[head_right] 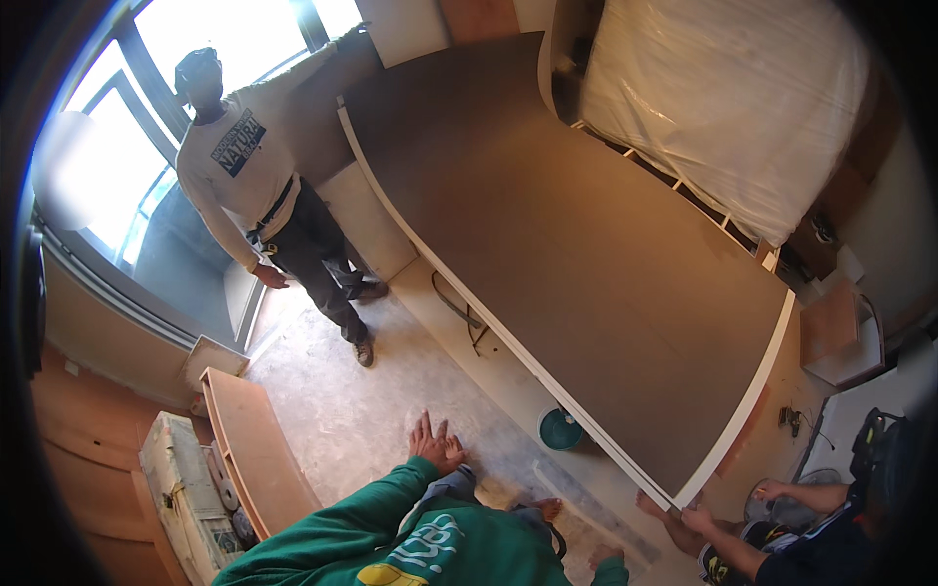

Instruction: The person assembles a large curved furniture unit by lifting and positioning large panels and smaller components. They coordinate with others to align and place the pieces into the frame structure.

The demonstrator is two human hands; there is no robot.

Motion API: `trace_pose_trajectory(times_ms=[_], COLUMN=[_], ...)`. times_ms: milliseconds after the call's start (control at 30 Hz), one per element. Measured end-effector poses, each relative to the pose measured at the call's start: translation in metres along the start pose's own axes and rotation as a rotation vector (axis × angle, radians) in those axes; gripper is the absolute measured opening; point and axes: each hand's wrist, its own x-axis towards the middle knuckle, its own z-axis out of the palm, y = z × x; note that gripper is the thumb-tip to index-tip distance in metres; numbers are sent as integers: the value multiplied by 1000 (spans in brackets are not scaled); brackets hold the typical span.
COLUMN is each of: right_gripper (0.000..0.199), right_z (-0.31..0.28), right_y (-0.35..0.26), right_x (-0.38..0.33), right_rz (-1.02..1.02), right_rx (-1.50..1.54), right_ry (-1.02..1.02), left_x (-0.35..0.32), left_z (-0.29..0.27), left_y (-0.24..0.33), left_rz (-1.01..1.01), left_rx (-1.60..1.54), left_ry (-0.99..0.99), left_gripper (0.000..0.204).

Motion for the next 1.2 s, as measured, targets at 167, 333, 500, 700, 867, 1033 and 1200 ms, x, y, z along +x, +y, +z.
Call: trace_pose_trajectory(times_ms=[167,333,500,700,867,1033,1200], right_gripper=[18,11,18,21,29,29,6], right_z=[74,224,388,430,425,534,661], right_y=[-29,-15,13,18,-15,-85,-212], right_x=[-12,-38,-71,-34,39,87,182], right_rz=[-260,-621,-654,-447,-293,-161,-916], right_rx=[-49,-543,-660,-764,-872,-961,-852], right_ry=[-37,533,460,525,657,665,283], left_x=[56,114,162,265,343,390,481], left_z=[15,-25,-82,-141,-163,-187,-234], left_y=[-64,-124,-205,-244,-245,-277,-326], left_rz=[-166,-91,-52,30,123,0,-112], left_rx=[-38,-155,-59,48,-29,-47,3], left_ry=[-22,-76,37,178,277,222,277], left_gripper=[81,70,72,77,74,74,78])
